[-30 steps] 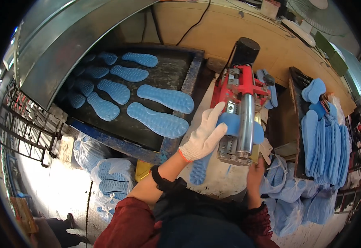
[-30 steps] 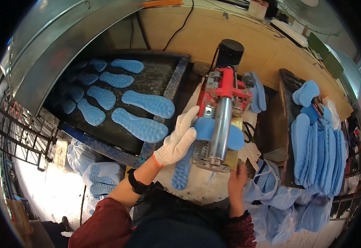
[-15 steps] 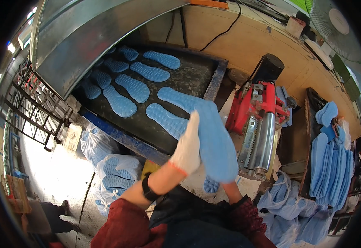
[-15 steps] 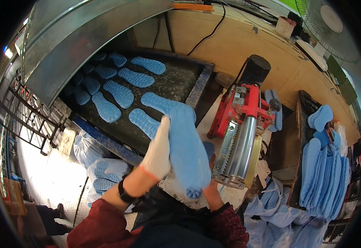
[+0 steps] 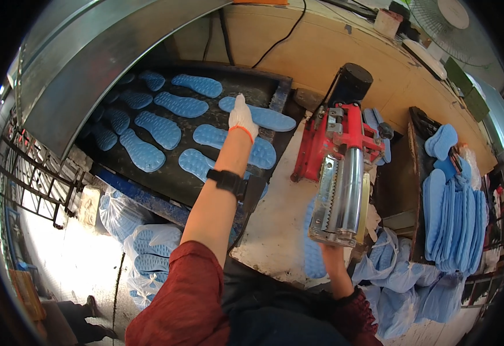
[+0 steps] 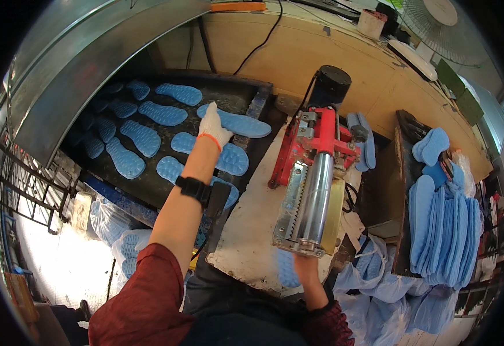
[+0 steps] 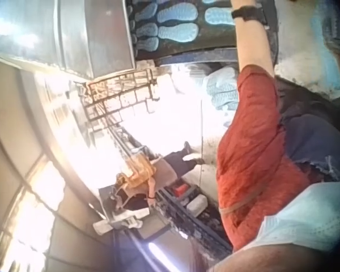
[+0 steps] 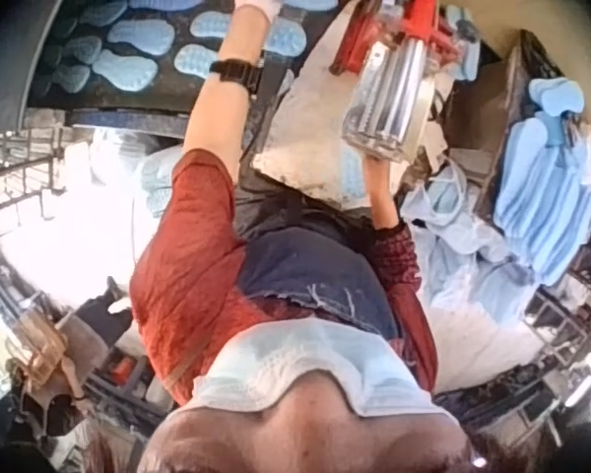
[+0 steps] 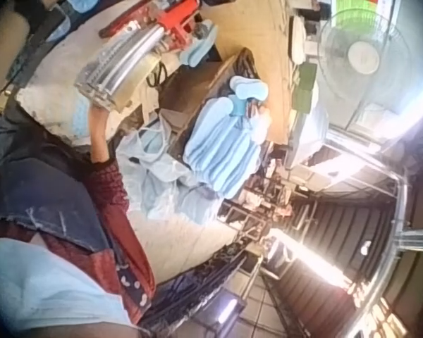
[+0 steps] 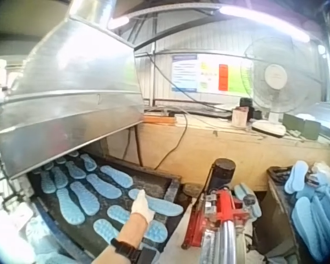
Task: The recorder applies glue to shoe insoles using a roller machine and then organizes them into stacks.
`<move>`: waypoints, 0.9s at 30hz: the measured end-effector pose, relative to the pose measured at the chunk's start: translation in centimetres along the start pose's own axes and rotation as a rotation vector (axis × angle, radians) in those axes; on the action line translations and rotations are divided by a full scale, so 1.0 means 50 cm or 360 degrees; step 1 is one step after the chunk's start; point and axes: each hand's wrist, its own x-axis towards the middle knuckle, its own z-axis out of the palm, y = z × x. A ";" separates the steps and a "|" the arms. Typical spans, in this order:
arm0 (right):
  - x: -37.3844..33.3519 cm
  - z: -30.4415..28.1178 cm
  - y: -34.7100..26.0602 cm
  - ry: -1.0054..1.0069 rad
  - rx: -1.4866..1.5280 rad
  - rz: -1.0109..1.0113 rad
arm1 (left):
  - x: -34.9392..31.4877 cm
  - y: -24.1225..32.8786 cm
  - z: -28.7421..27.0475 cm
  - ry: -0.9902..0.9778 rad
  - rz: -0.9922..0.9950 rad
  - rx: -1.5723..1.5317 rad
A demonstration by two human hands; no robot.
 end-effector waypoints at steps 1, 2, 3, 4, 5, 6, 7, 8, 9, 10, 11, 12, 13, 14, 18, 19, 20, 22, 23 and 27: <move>-0.011 -0.015 -0.014 -0.0018 0.0023 -0.0009 | -0.052 0.028 0.011 0.0185 0.0360 0.0871; -0.018 -0.030 -0.022 -0.0025 0.0168 0.0124 | -0.082 0.044 0.001 0.0392 0.0711 0.1742; -0.025 -0.039 -0.031 -0.0030 0.0310 0.0260 | -0.096 0.042 -0.024 -0.0053 0.1261 0.2173; -0.032 -0.051 -0.043 -0.0032 0.0317 0.0262 | -0.136 0.030 -0.025 -0.0567 0.1795 0.2548; -0.039 -0.063 -0.055 0.0091 0.0372 0.0192 | -0.178 0.009 -0.027 -0.0894 0.1667 0.3163; -0.046 -0.080 -0.068 0.0229 0.0419 0.0115 | -0.250 -0.005 -0.007 -0.1256 0.1473 0.3751; -0.047 -0.084 -0.079 0.0254 0.0477 0.0079 | -0.260 -0.018 -0.050 -0.1242 0.1477 0.3765; -0.045 -0.090 -0.077 0.0246 0.0487 0.0075 | -0.245 -0.037 -0.108 -0.1404 0.1782 0.4056; -0.040 -0.100 -0.073 0.0268 0.0520 0.0064 | -0.227 -0.046 -0.143 -0.1578 0.2113 0.4325; -0.039 -0.109 -0.068 0.0301 0.0548 0.0057 | -0.213 -0.046 -0.160 -0.1591 0.2124 0.4320; -0.036 -0.113 -0.075 0.0349 0.0525 0.0049 | -0.204 -0.038 -0.174 -0.1415 0.2003 0.4546; -0.036 -0.120 -0.083 0.0359 0.0529 0.0049 | -0.196 -0.031 -0.187 -0.1224 0.1870 0.4763; -0.038 -0.127 -0.093 0.0377 0.0520 0.0077 | -0.200 -0.019 -0.182 -0.1247 0.1888 0.4754; -0.041 -0.131 -0.100 0.0389 0.0514 0.0109 | -0.212 -0.001 -0.170 -0.1306 0.1871 0.4739; -0.039 -0.134 -0.118 0.0367 0.0473 0.0004 | -0.216 -0.020 -0.107 -0.1538 0.2075 0.4472; -0.042 -0.140 -0.114 0.0408 0.0510 0.0008 | -0.202 -0.039 -0.074 -0.1554 0.1820 0.4627; -0.044 -0.140 -0.114 0.0433 0.0555 0.0012 | -0.178 -0.052 -0.061 -0.1538 0.1663 0.4566; -0.049 -0.143 -0.120 0.0488 0.0521 -0.0024 | -0.162 -0.070 -0.014 -0.1407 0.1328 0.4740; -0.052 -0.145 -0.122 0.0561 0.0484 -0.0052 | -0.155 -0.060 -0.001 -0.1405 0.1336 0.4736; -0.059 -0.169 -0.111 0.0562 0.0388 -0.0164 | -0.122 -0.018 0.010 -0.1078 0.1090 0.4753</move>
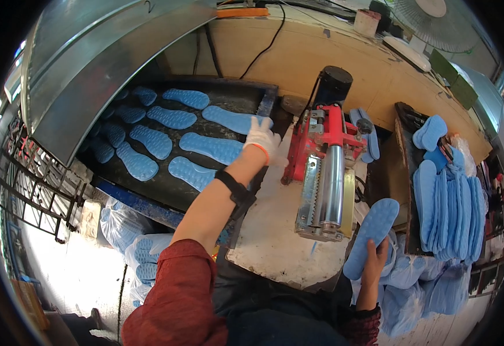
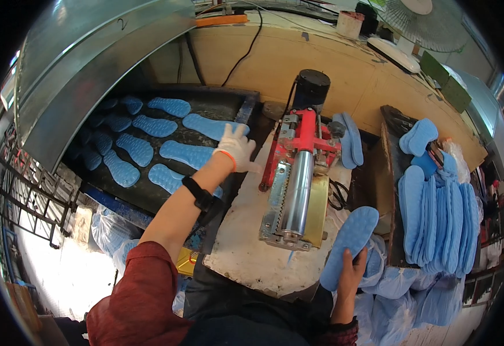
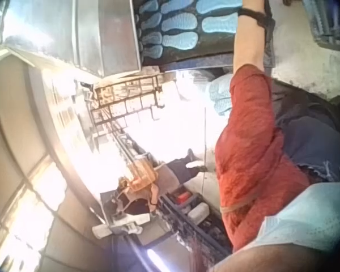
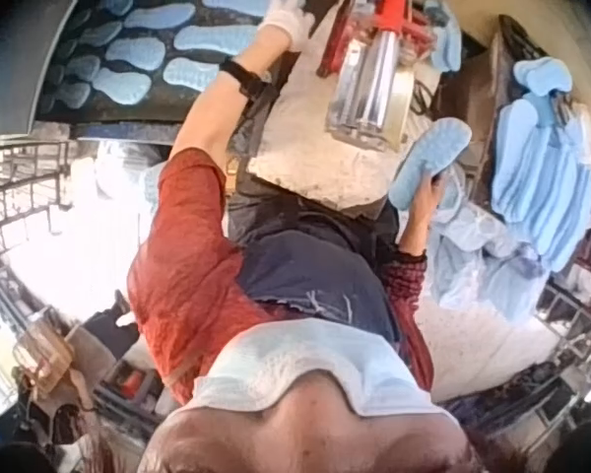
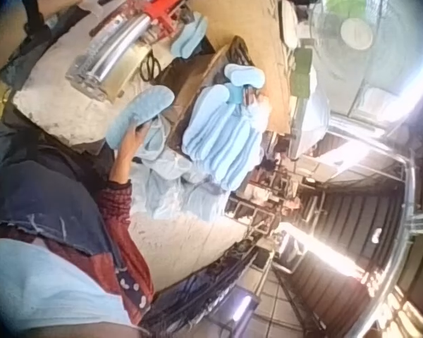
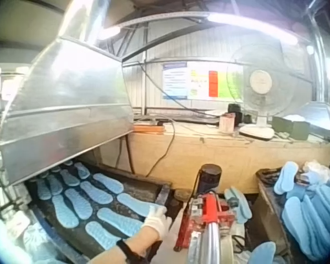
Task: The recorder applies glue to shoe insoles using a roller machine and then organizes them into stacks.
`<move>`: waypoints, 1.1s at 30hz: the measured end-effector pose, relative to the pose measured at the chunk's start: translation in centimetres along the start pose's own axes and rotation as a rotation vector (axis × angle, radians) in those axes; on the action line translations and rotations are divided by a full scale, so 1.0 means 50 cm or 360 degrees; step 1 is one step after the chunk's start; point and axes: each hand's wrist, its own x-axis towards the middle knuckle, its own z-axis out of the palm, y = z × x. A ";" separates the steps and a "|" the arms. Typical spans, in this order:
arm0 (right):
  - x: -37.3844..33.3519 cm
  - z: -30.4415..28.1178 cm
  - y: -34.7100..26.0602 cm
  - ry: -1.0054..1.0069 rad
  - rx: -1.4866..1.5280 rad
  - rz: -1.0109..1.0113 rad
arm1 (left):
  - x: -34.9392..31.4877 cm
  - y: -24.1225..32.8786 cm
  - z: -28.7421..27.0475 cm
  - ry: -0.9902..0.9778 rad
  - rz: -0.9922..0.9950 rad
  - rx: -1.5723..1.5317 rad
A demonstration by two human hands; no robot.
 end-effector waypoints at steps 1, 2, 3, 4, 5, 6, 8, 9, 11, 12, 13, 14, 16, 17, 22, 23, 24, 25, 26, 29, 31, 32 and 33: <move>0.003 -0.002 -0.007 -0.0003 -0.0121 -0.0054 | -0.003 -0.015 0.015 0.0057 -0.0070 -0.0003; 0.008 -0.003 -0.014 -0.0005 -0.0241 -0.0108 | -0.002 -0.028 0.037 0.0259 -0.0007 -0.0089; 0.020 -0.016 -0.015 0.0033 -0.0256 -0.0099 | -0.007 -0.020 0.023 0.0264 0.0034 -0.0094; 0.035 -0.027 -0.016 0.0025 -0.0430 -0.0218 | -0.011 -0.012 0.007 0.0248 0.0159 -0.0506; 0.051 -0.038 -0.019 0.0018 -0.0609 -0.0333 | -0.018 -0.005 -0.009 0.0218 0.0286 -0.0917; 0.067 -0.026 -0.029 0.0102 -0.0857 -0.0607 | -0.035 -0.011 -0.019 0.0315 0.0359 -0.1075; 0.106 0.003 -0.072 0.0154 -0.1264 -0.1054 | -0.111 0.022 -0.082 0.0544 0.0180 -0.1711; 0.115 0.036 -0.117 0.0081 -0.1367 -0.1247 | -0.126 0.016 -0.040 0.0889 0.0197 -0.2116; 0.136 0.062 -0.166 0.0046 -0.1628 -0.1576 | -0.173 0.077 -0.080 0.0943 0.0607 -0.2613; 0.138 0.074 -0.185 0.0067 -0.1662 -0.1567 | -0.188 0.111 -0.097 0.0987 0.0750 -0.2572; 0.141 0.100 -0.193 -0.0080 -0.1560 -0.1641 | -0.202 0.138 -0.105 0.1044 0.0851 -0.2509; 0.140 0.117 -0.200 -0.0235 -0.1457 -0.1718 | -0.207 0.165 -0.108 0.1049 0.0885 -0.2542; 0.122 0.146 -0.209 -0.0383 -0.1325 -0.1652 | -0.196 0.187 -0.098 0.1140 0.0850 -0.2305; 0.109 0.166 -0.208 -0.0517 -0.1206 -0.1580 | -0.196 0.194 -0.087 0.1198 0.0878 -0.2403; 0.026 0.076 -0.073 0.0044 -0.0430 -0.1056 | -0.191 0.177 0.006 0.1469 0.0844 -0.2036; 0.018 0.076 -0.046 0.0024 -0.0425 -0.1058 | -0.203 0.169 0.017 0.1215 0.0717 -0.2309; 0.011 0.087 -0.013 0.0027 -0.0387 -0.0775 | -0.203 0.165 0.045 0.1254 0.0730 -0.2336; 0.011 0.099 0.012 0.0032 -0.0359 -0.0498 | -0.198 0.162 0.075 0.1299 0.0752 -0.2367; 0.008 0.119 0.033 0.0054 -0.0541 -0.0446 | -0.200 0.161 0.094 0.1310 0.0734 -0.2360; 0.023 0.115 0.159 -0.0420 -0.0970 -0.0404 | -0.222 0.174 0.131 0.0721 0.0386 -0.2892; 0.018 0.138 0.222 -0.0490 -0.0976 -0.0474 | -0.250 0.176 0.146 0.0417 0.0360 -0.3276; 0.012 0.149 0.245 -0.0546 -0.0987 -0.0526 | -0.270 0.174 0.140 0.0425 0.0360 -0.3277; 0.009 0.149 0.265 -0.0546 -0.0991 -0.0531 | -0.295 0.175 0.132 0.0142 -0.0011 -0.3763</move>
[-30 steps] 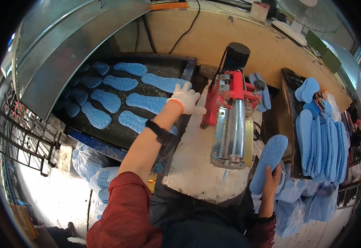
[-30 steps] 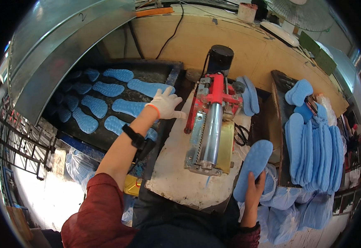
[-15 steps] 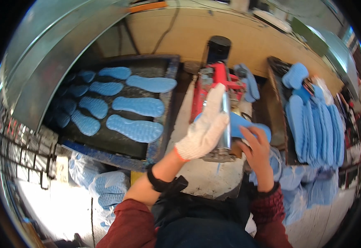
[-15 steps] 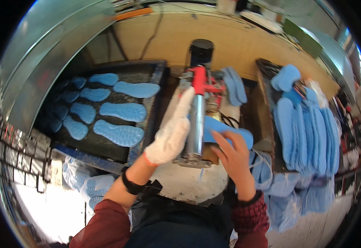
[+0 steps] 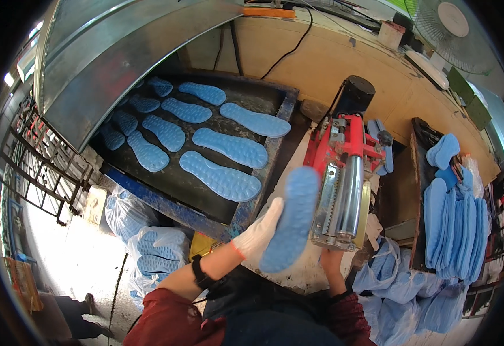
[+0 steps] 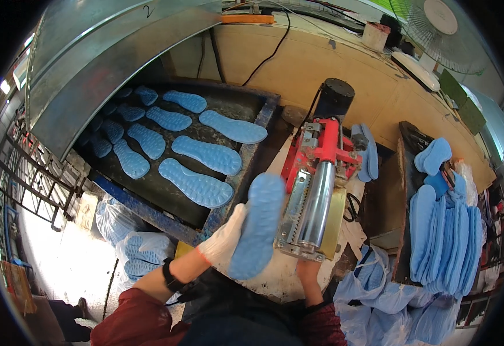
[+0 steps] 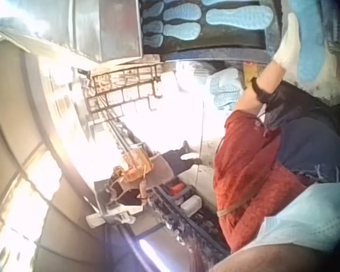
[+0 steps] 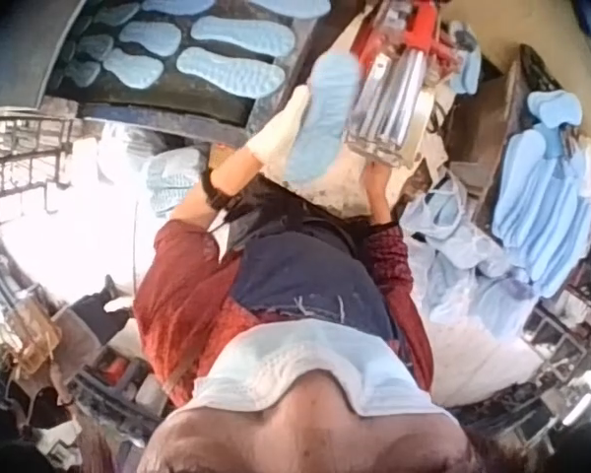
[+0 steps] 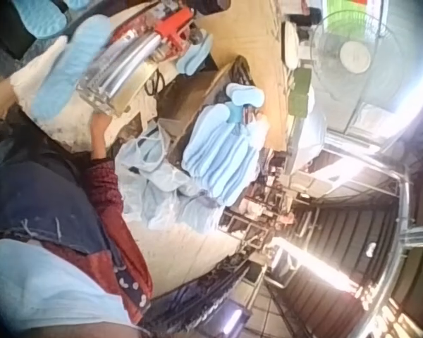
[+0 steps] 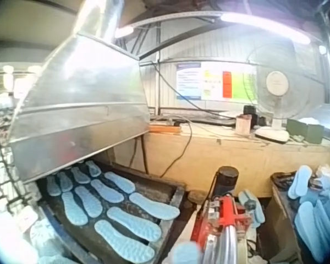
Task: The recorder applies glue to shoe insoles using a roller machine and then organizes them into stacks.
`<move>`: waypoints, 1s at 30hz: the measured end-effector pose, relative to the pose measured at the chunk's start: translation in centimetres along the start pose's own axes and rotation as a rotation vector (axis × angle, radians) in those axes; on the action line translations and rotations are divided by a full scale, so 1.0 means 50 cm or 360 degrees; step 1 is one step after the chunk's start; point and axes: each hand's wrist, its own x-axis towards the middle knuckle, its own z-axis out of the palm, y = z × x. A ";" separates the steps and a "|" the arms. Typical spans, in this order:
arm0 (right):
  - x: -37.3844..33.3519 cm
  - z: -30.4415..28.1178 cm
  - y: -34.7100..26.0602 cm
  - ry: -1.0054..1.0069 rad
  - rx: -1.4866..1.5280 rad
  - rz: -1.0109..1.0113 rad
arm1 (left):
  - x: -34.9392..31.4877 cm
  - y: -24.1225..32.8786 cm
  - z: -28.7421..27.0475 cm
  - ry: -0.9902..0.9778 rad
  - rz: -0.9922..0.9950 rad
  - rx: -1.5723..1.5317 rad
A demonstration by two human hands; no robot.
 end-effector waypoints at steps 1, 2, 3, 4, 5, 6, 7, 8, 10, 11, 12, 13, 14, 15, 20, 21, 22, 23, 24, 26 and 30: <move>-0.008 0.016 0.007 0.0043 -0.0208 -0.0108 | -0.027 0.020 0.008 0.0225 -0.0349 -0.0444; -0.010 0.026 0.009 0.0087 -0.0417 -0.0215 | -0.045 0.053 0.019 0.0242 -0.0345 -0.0450; -0.009 0.030 0.008 0.0118 -0.0474 -0.0255 | -0.057 0.092 0.029 0.0386 -0.0230 -0.0401; -0.010 0.029 0.001 0.0101 -0.0469 -0.0261 | -0.055 0.121 0.028 0.0527 -0.0112 -0.0348; -0.008 0.025 -0.009 0.0085 -0.0448 -0.0256 | -0.033 0.142 0.023 0.0457 -0.0010 -0.0685; -0.006 0.025 -0.013 0.0072 -0.0431 -0.0248 | 0.001 0.164 0.012 0.0447 0.0093 -0.0716; -0.012 0.022 0.000 0.0064 -0.0450 -0.0214 | 0.050 0.187 0.001 0.0414 0.0191 -0.0749; -0.023 0.020 0.010 0.0067 -0.0461 -0.0216 | 0.106 0.207 -0.021 0.0345 0.0249 -0.0660; -0.035 0.025 0.025 -0.0017 -0.0736 -0.0149 | 0.239 0.247 -0.084 0.0327 0.0341 -0.0731; -0.039 0.032 0.023 -0.0028 -0.0691 -0.0123 | 0.323 0.260 -0.137 0.0372 0.0368 -0.0899; -0.034 0.058 0.002 -0.0058 -0.0630 -0.0185 | 0.407 0.275 -0.261 0.0630 0.0386 -0.0777; -0.037 0.023 0.017 -0.0073 -0.0716 -0.0065 | 0.461 0.288 -0.161 0.0999 0.0366 -0.0686; -0.032 0.023 -0.007 -0.0133 -0.0697 -0.0044 | 0.495 0.303 -0.219 0.0950 0.0492 -0.0362; -0.040 -0.003 -0.011 -0.0165 -0.0678 0.0034 | 0.525 0.312 -0.173 0.0957 0.0467 -0.0576; -0.040 0.004 0.002 -0.0155 -0.0814 -0.0030 | 0.634 0.300 -0.247 0.1286 0.0221 -0.0720; -0.036 0.011 -0.007 -0.0172 -0.0800 -0.0088 | 0.628 0.313 -0.268 0.1406 0.0311 -0.0636; -0.034 0.014 -0.008 -0.0189 -0.0803 -0.0123 | 0.626 0.318 -0.276 0.1418 0.0306 -0.0624; -0.029 0.020 -0.010 -0.0207 -0.0802 -0.0162 | 0.620 0.326 -0.288 0.1504 0.0238 -0.0219; -0.028 0.027 -0.012 -0.0225 -0.0797 -0.0205 | 0.604 0.333 -0.304 0.1577 0.0168 0.0189; -0.030 0.032 -0.001 -0.0235 -0.0826 -0.0269 | 0.565 0.332 -0.292 0.0989 0.0324 0.0894; -0.050 0.037 0.032 -0.0052 -0.0830 -0.0339 | 0.475 0.255 -0.143 0.0487 0.0610 0.2633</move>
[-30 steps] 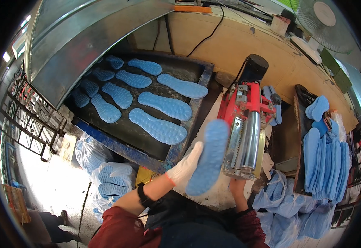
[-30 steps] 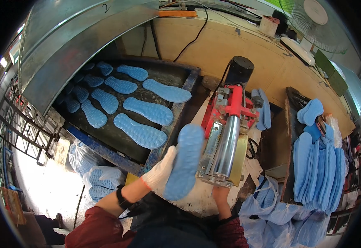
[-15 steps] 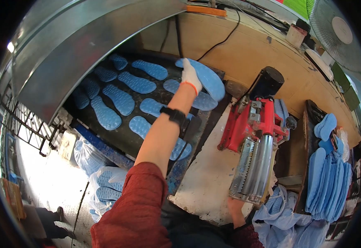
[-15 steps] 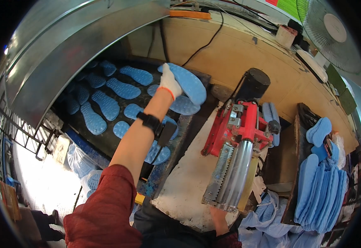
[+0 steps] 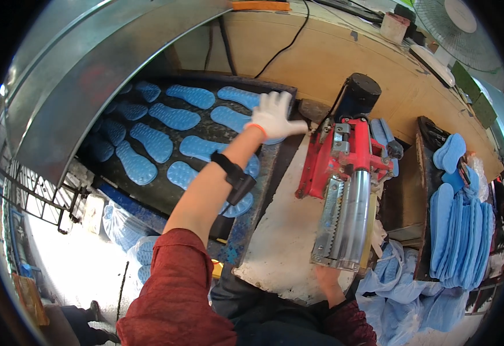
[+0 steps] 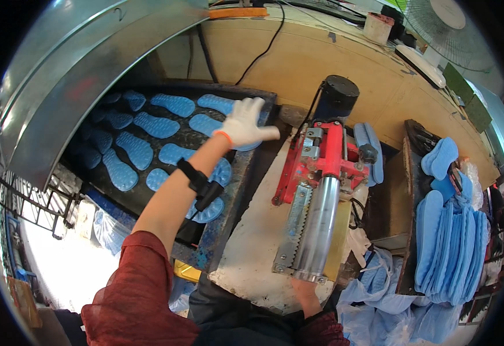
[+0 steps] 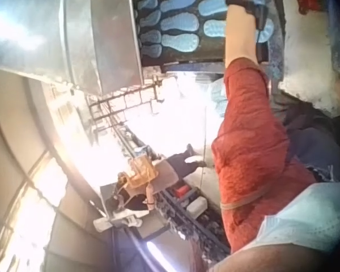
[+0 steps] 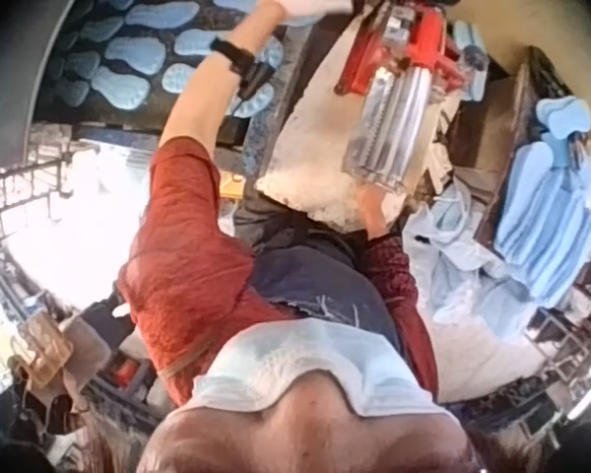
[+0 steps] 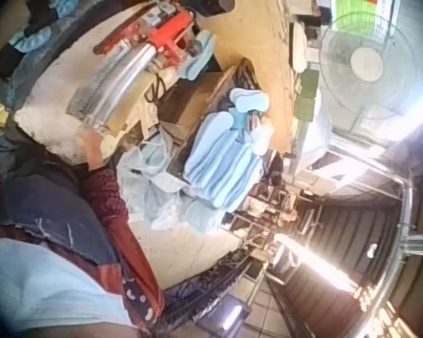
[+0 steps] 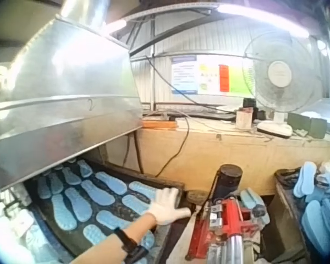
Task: The recorder applies glue to shoe insoles using a roller machine and then organizes them into stacks.
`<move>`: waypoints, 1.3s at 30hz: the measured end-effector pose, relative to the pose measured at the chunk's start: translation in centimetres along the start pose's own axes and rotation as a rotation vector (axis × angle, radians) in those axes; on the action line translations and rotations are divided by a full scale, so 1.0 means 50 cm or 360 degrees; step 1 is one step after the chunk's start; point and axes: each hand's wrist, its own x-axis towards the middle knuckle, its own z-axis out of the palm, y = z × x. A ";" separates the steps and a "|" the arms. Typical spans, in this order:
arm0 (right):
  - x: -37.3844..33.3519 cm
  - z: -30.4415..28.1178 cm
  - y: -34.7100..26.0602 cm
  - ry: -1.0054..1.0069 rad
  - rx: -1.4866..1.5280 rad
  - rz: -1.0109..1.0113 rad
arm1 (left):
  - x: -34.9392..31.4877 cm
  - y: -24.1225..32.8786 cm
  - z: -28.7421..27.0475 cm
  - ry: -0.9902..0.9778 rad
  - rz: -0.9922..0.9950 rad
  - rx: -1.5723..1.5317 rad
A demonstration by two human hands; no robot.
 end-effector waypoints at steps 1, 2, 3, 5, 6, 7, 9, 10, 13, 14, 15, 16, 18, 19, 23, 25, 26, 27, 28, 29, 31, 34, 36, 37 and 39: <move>-0.003 -0.004 -0.006 0.0002 0.0016 -0.0008 | -0.032 0.026 0.009 -0.0019 0.0054 0.0252; 0.005 -0.017 -0.014 -0.0186 0.0118 0.0165 | -0.053 0.037 0.010 -0.0034 0.0105 0.0505; 0.013 -0.024 -0.021 -0.0374 0.0214 0.0344 | -0.062 0.027 0.010 -0.0030 0.0102 0.0516; 0.014 -0.024 -0.030 -0.0124 0.0063 0.0200 | -0.062 0.016 0.026 -0.0076 0.0024 0.0758; 0.012 -0.020 -0.033 0.0108 -0.0099 0.0062 | -0.059 0.010 0.029 -0.0075 -0.0099 0.0631; 0.005 -0.007 -0.022 0.0000 -0.0082 0.0038 | -0.048 0.013 0.020 -0.0204 -0.0118 0.0537; -0.028 0.019 0.016 -0.0300 -0.0273 -0.0086 | -0.043 -0.005 0.019 -0.0131 0.0086 0.0743; -0.023 0.052 0.016 -0.0513 0.0117 0.0653 | -0.045 0.009 0.012 -0.0140 0.0199 0.0708; 0.084 -0.053 -0.080 -0.0041 0.0331 0.0217 | -0.066 -0.075 -0.032 -0.0190 0.0173 0.0455; 0.091 -0.056 -0.087 0.0113 0.0527 0.0247 | -0.076 -0.076 -0.046 -0.0125 0.0178 0.0192; 0.098 -0.056 -0.090 0.0233 0.0608 0.0281 | -0.093 -0.062 -0.047 0.0027 0.0137 -0.0245; 0.093 -0.062 -0.074 0.0353 0.0679 0.0305 | -0.118 -0.013 -0.044 -0.0021 0.0219 -0.0280; 0.069 -0.093 -0.030 0.0200 0.1022 0.0439 | -0.205 0.114 -0.083 0.0332 -0.0010 -0.1291; 0.055 -0.098 -0.013 -0.0003 0.1412 0.0488 | -0.278 0.192 -0.097 0.0451 -0.0034 -0.1242; 0.007 -0.224 0.140 0.0395 0.1353 0.0798 | -0.530 0.272 -0.133 0.0184 0.0046 -0.0723; -0.079 -0.203 0.300 0.0585 0.1105 0.1142 | -0.600 0.271 -0.057 -0.0106 -0.0055 -0.0635; -0.113 -0.197 0.360 0.0629 0.1108 0.1258 | -0.624 0.269 -0.017 -0.0163 -0.0182 -0.0518; -0.153 -0.167 0.440 0.0595 0.0868 0.1509 | -0.640 0.294 0.014 -0.0221 -0.0447 -0.0763; -0.196 -0.135 0.514 0.0465 0.0580 0.1601 | -0.649 0.310 0.045 -0.0285 -0.0711 -0.1003; -0.224 -0.100 0.563 0.0323 0.0301 0.1673 | -0.664 0.281 0.078 -0.0212 -0.0622 -0.1001; -0.251 -0.042 0.604 0.0102 0.0219 0.1799 | -0.672 0.265 0.107 -0.0337 -0.0674 -0.0992; -0.288 0.022 0.632 -0.0292 0.0232 0.2196 | -0.664 0.262 0.124 -0.0584 -0.0824 -0.0980; -0.312 0.057 0.644 -0.0547 0.0162 0.2271 | -0.654 0.275 0.128 -0.0634 -0.0869 -0.0877; -0.291 0.070 0.634 -0.0574 0.0214 0.2244 | -0.653 0.274 0.122 -0.0607 -0.0892 -0.0828; -0.219 0.059 0.608 -0.0742 0.0450 0.2126 | -0.657 0.267 0.092 -0.0546 -0.0880 -0.0781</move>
